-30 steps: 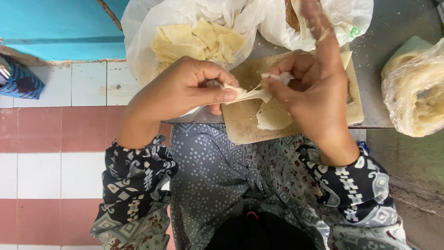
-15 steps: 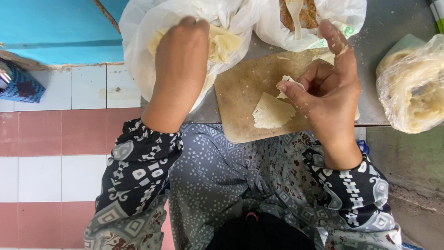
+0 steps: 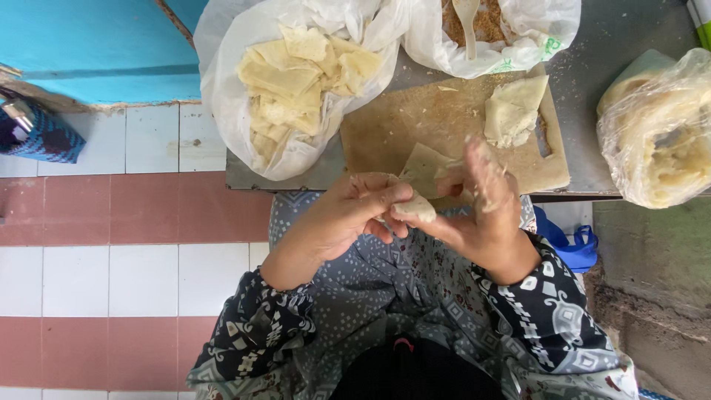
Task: The person sits with a cutting board on their lap, takes thin dough sheets from a plastic bag, and spoons brown filling from another bag onto each sheet. They fold and pinch the dough around the filling by hand and set the wrapped pieces aside, repeating the process.
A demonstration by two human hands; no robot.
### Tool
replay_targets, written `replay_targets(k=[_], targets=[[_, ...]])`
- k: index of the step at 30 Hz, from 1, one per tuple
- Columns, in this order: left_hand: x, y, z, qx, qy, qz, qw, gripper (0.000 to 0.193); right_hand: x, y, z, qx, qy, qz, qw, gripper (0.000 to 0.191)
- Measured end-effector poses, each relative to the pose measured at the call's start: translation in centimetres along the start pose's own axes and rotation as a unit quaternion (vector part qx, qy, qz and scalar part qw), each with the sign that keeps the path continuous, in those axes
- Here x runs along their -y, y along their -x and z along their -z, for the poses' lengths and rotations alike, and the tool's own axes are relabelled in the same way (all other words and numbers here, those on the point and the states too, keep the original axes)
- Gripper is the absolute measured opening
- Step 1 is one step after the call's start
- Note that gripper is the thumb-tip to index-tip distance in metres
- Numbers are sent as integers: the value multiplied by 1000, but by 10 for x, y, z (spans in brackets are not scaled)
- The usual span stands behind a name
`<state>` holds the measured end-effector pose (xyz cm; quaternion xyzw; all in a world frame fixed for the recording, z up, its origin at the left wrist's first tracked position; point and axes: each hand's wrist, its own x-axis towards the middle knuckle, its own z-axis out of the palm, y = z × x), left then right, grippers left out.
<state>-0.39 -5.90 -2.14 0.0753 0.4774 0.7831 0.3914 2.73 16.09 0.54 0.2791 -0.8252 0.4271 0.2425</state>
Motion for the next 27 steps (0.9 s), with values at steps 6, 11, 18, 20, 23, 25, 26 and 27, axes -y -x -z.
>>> replay_targets(k=[6, 11, 18, 20, 23, 25, 26, 27], targets=[[18, 14, -9, -102, -106, -106, 983, 27, 0, 14, 10, 13, -63, 39, 997, 125], [18, 16, -26, -86, -105, -100, 986, 27, 14, 26, 9, -27, -450, -271, 850, 102], [25, 12, -50, -179, -183, -116, 959, 20, 14, 24, 11, -75, -377, -338, 859, 97], [26, 9, -56, -249, -239, -121, 931, 19, 19, 21, 4, -78, -231, -355, 903, 94], [21, 2, -60, -344, -536, -293, 713, 11, 25, 14, -8, -57, -79, -268, 958, 88], [17, -1, -63, -366, -573, -294, 671, 8, 28, 8, -16, -41, 3, -271, 962, 88], [14, -3, -64, -378, -590, -294, 650, 7, 28, 5, -18, -33, 44, -271, 961, 89], [11, -4, -65, -379, -596, -283, 648, 9, 28, 3, -18, -18, 68, -260, 963, 86]])
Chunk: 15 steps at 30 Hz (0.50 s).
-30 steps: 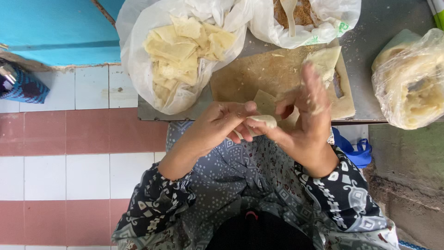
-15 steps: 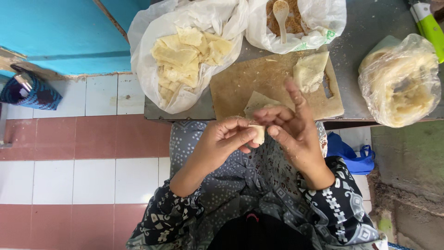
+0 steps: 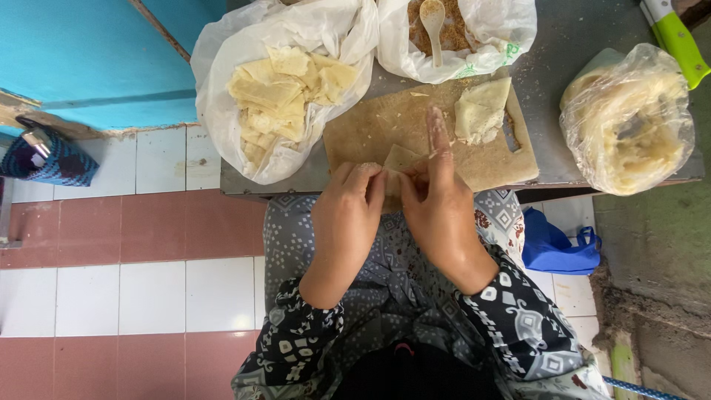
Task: The person sits with a cutting board on their lap, takes thin dough sheets from a plastic bag, and spoons brown filling from another bag onto each sheet. They fold and pinch the dough around the filling by hand and set the wrapped pieces aside, repeating the process.
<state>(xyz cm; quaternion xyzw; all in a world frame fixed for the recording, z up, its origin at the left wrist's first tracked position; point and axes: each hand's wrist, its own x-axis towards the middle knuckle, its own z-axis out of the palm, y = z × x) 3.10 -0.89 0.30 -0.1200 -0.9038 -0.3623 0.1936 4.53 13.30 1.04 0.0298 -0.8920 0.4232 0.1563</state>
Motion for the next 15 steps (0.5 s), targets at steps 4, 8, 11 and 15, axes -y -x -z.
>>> replay_targets(k=[4, 8, 11, 15], targets=[[-4, -4, 4, 10, -18, 0, 1000, 13, 1, -4, 13, -26, 105, 77, 991, 66], [-3, 0, 7, 7, -37, -53, 998, 10, -5, -3, 30, 35, 55, 97, 993, 58], [-3, 6, 7, -16, -62, -84, 994, 10, -11, -1, 24, 70, 112, 158, 979, 44], [-3, 9, 5, -26, -89, -84, 992, 15, -17, 1, 20, 119, 233, 162, 952, 66]])
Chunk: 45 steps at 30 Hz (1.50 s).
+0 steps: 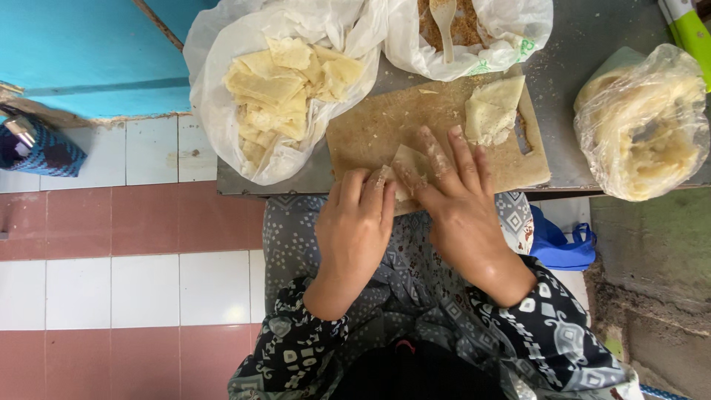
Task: The person sits with a cutting board on their lap, takes thin dough sheets from a plastic bag, and spoons brown filling from another bag onto each sheet. They fold and pinch the dough around the filling by hand and set the wrapped pieces aside, repeating the process.
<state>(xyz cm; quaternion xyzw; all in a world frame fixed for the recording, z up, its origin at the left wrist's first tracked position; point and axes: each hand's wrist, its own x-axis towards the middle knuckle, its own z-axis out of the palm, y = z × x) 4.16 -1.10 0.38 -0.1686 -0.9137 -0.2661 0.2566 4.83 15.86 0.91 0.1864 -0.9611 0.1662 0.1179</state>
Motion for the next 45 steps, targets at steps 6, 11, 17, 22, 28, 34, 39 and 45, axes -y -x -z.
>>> replay_targets(k=[6, 11, 17, 22, 28, 34, 39, 45], targets=[[-3, 0, 0, -1, -31, -3, 999, 29, -7, 11, 28, 10, 199, 14, 980, 61], [-6, 3, -2, -6, -41, -6, 999, 29, -3, 8, 27, 50, 218, 76, 972, 62], [-4, 4, -3, -1, -52, -14, 999, 32, -23, 2, 38, 16, 281, 101, 954, 52], [-4, 3, -4, 3, -59, -14, 998, 31, -29, -15, 36, 41, 131, 84, 987, 59], [-3, 3, -3, 3, -55, -13, 998, 30, -29, -30, 16, 138, 116, 75, 981, 83], [-3, 4, -2, 9, -46, -15, 999, 32, -37, -32, 36, 112, 213, 61, 969, 81], [-3, 5, 0, 21, -47, -8, 999, 33, -24, -34, 35, 177, 195, 73, 962, 93], [-10, -5, 7, 37, -28, 4, 999, 33, -62, -65, 61, -95, 98, -27, 990, 50]])
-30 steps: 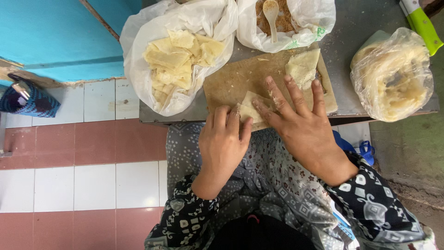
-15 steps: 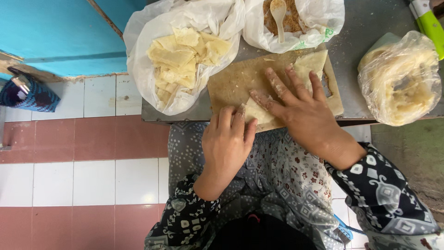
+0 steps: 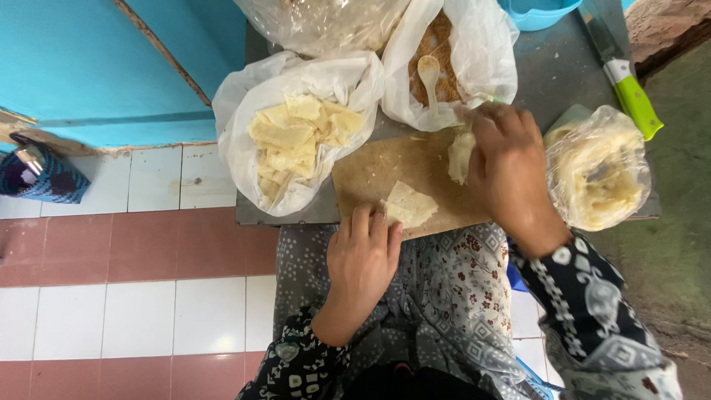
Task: The person sits with a cutting board on their lap, takes thin dough sheets from a plastic bag, and spoons brown filling from another bag onto each sheet. They fold and pinch the dough around the filling by hand and set the wrapped pieces aside, repeating the process.
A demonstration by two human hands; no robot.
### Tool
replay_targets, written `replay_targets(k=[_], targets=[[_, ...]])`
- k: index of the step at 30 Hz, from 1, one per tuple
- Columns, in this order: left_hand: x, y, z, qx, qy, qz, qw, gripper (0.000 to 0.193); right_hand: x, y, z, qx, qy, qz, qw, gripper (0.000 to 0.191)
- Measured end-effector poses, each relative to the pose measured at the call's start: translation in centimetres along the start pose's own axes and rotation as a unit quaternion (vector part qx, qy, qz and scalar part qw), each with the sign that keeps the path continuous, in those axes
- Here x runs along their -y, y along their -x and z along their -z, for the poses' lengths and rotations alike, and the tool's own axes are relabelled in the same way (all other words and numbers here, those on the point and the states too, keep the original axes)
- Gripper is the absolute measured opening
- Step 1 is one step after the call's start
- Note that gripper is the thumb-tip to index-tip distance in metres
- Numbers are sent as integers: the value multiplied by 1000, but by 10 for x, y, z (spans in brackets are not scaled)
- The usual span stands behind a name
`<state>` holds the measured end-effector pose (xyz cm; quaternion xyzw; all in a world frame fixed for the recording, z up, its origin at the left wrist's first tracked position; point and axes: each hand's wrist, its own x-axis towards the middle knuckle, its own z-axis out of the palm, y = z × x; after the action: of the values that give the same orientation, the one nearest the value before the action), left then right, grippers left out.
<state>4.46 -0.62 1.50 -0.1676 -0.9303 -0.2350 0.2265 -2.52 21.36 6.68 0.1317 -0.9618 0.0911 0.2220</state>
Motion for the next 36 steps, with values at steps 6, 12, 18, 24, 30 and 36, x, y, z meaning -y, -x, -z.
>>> replay_targets(k=[6, 12, 18, 24, 30, 36], targets=[[5, -17, 5, 116, 105, 117, 981, 42, -14, -78, -64, 79, -146, -178, 970, 47], [2, -26, 6, 116, 117, 161, 973, 47, -38, -82, -81, 3, -150, -136, 979, 44], [-2, -24, 6, 119, 95, 131, 980, 32, -76, -83, -71, -93, -140, -79, 983, 40], [-3, -16, 4, 88, 84, 95, 988, 25, -85, -90, -92, -124, -213, -48, 968, 41], [-3, -16, 7, 88, 94, 90, 988, 24, -97, -83, -101, -95, -401, -174, 894, 36], [3, -16, 9, 78, 142, 129, 978, 16, -94, -41, -47, -77, -523, -214, 821, 39]])
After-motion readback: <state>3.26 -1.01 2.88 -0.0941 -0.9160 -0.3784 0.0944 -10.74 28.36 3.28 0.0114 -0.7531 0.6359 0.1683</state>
